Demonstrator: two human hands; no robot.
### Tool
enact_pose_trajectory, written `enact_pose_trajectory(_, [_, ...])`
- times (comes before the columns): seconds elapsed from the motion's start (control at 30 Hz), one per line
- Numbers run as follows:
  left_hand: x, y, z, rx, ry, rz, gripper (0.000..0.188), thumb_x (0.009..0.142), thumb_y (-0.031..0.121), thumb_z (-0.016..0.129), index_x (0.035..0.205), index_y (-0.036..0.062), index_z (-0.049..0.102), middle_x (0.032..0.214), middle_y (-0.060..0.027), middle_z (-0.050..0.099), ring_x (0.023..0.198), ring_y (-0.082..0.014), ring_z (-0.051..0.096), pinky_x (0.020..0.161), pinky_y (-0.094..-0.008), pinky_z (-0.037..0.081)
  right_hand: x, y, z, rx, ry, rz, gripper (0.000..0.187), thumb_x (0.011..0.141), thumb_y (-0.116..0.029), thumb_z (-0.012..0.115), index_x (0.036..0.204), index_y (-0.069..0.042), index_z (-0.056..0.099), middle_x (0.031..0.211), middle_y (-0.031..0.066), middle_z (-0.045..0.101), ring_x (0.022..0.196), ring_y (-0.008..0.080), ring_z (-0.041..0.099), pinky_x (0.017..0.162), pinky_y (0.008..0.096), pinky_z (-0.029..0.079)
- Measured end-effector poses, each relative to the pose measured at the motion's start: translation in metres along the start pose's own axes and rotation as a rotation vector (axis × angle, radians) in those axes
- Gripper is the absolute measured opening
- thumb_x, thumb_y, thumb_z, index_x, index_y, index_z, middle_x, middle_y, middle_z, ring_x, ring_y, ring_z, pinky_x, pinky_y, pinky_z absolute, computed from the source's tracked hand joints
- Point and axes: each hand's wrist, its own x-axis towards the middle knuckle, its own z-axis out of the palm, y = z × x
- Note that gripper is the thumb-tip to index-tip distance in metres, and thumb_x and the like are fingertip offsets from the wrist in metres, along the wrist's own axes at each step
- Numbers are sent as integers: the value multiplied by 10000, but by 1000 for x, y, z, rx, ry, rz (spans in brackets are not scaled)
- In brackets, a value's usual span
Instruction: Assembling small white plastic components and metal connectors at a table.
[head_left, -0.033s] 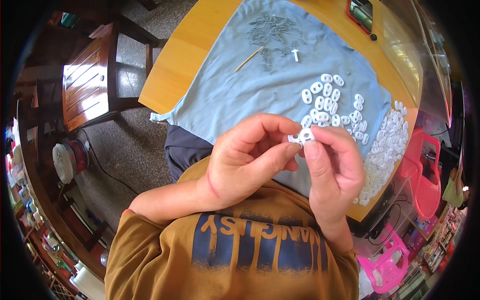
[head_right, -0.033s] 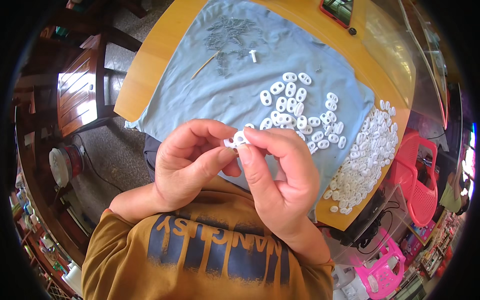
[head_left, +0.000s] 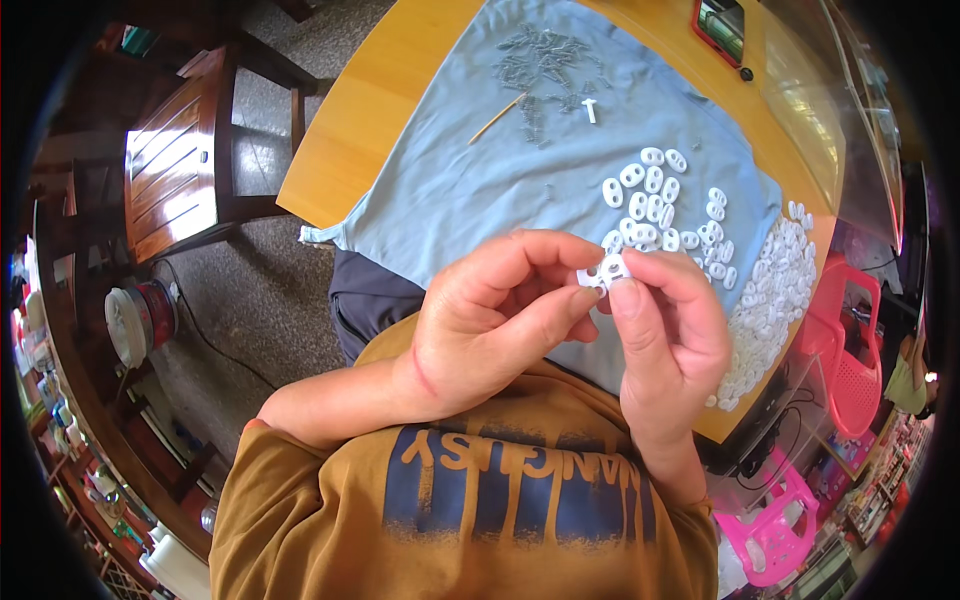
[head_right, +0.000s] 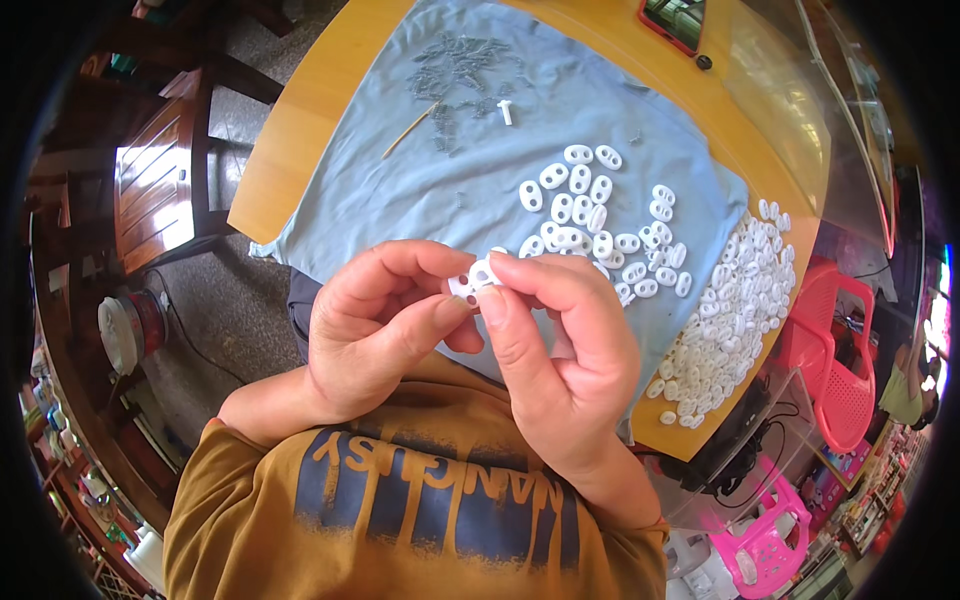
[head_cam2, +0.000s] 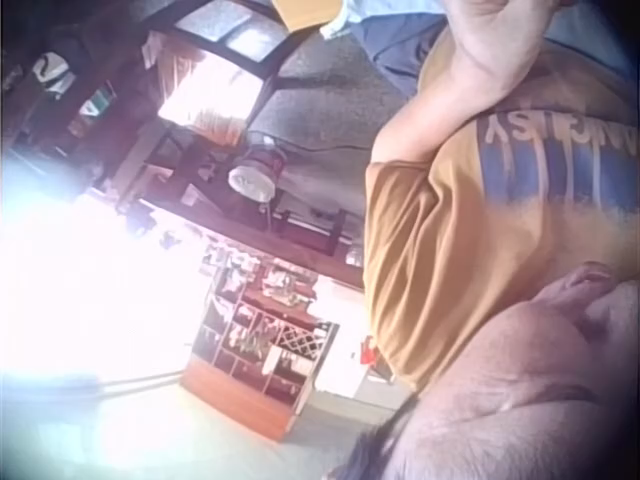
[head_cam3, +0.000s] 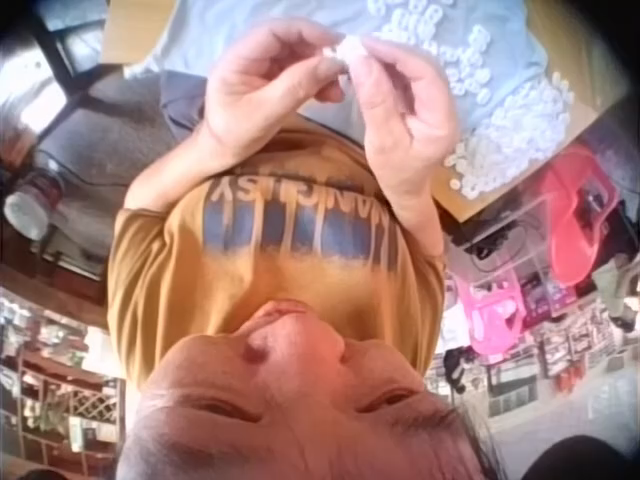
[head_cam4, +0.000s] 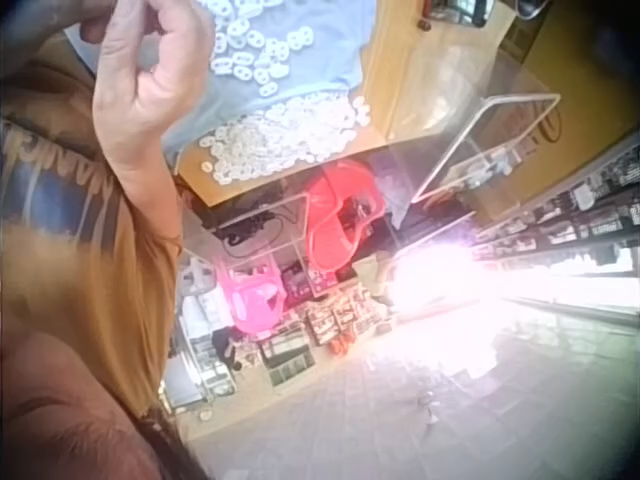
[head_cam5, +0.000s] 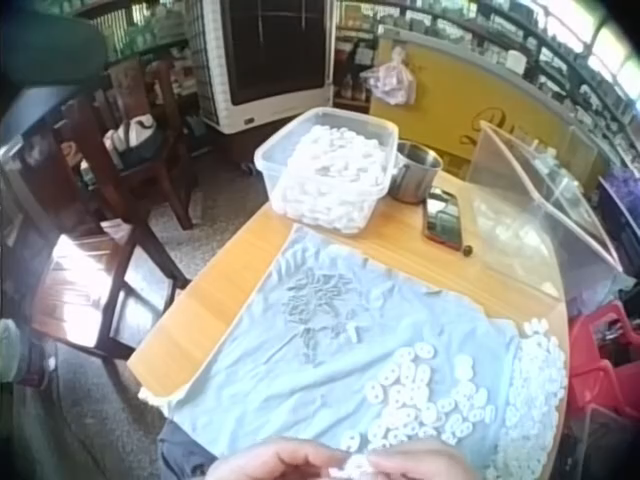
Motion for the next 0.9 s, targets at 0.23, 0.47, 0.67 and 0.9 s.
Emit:
enact_pose_trajectory(0.23, [0,2,-4,151,-110,35,375,883,-49,512,1253,-48,450,964,-106,616,800,-142,630,711,-232,511,-1,0,-3,174,-5,121,161,862,8,591,1020,34,599,925,66,572,782,88,541,684,205,440])
enact_pose_trajectory(0.47, [-1,-1,-9,261,-122,96,356,860,-45,561,1211,8,539,918,-64,592,733,-113,642,631,-204,514,3,-3,-6,-108,-60,-50,182,811,32,622,992,18,626,855,99,614,735,159,578,658,244,462])
enact_pose_trajectory(0.67, [-2,-3,-7,254,-131,110,373,857,-48,564,1224,12,534,908,-60,593,709,-98,626,618,-201,511,10,-10,-10,-281,-164,-227,212,794,41,624,1006,16,629,831,112,611,670,160,588,575,245,471])
enact_pose_trajectory(0.9, [-5,-2,-8,131,-161,8,400,874,-45,544,1268,1,489,895,-51,609,721,-82,603,656,-197,505,8,-5,-12,-196,-165,-209,246,790,39,626,1036,25,619,843,115,613,676,164,594,575,243,476])
